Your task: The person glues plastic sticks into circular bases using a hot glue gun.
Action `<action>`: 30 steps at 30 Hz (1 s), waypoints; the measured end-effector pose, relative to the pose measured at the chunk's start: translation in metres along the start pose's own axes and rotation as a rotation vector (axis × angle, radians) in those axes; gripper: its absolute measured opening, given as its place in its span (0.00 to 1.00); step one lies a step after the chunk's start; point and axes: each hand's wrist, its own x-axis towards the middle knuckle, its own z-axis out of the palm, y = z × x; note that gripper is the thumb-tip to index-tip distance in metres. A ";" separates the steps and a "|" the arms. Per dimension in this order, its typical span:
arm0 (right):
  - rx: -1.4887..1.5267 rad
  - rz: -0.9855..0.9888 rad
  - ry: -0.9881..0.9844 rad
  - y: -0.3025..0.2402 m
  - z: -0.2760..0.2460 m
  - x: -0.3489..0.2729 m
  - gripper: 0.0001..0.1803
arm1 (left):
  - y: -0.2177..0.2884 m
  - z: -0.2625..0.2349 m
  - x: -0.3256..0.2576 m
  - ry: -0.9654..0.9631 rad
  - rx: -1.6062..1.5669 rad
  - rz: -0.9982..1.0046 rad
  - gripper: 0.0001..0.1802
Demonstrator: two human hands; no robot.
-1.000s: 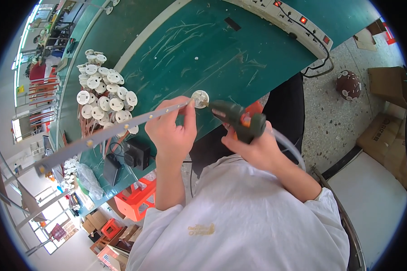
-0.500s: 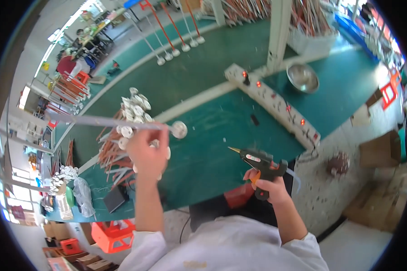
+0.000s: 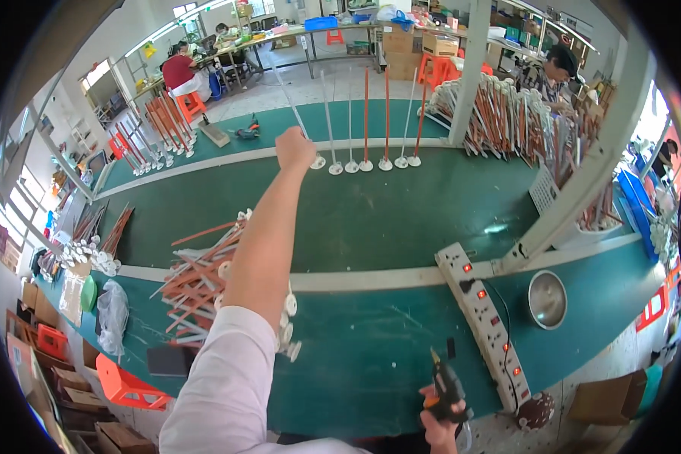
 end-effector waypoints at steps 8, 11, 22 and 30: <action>-0.268 0.168 0.038 -0.008 -0.020 -0.013 0.29 | -0.020 0.061 0.030 0.044 0.037 -0.045 0.04; -0.320 0.440 0.160 -0.024 -0.015 -0.008 0.27 | -0.030 0.069 0.033 0.000 0.090 -0.054 0.03; -0.308 0.170 0.048 -0.015 -0.004 0.005 0.21 | -0.028 0.076 0.022 -0.111 0.132 -0.084 0.08; -0.335 0.145 0.019 -0.003 -0.017 0.000 0.12 | -0.003 0.034 0.017 -0.178 0.135 -0.098 0.13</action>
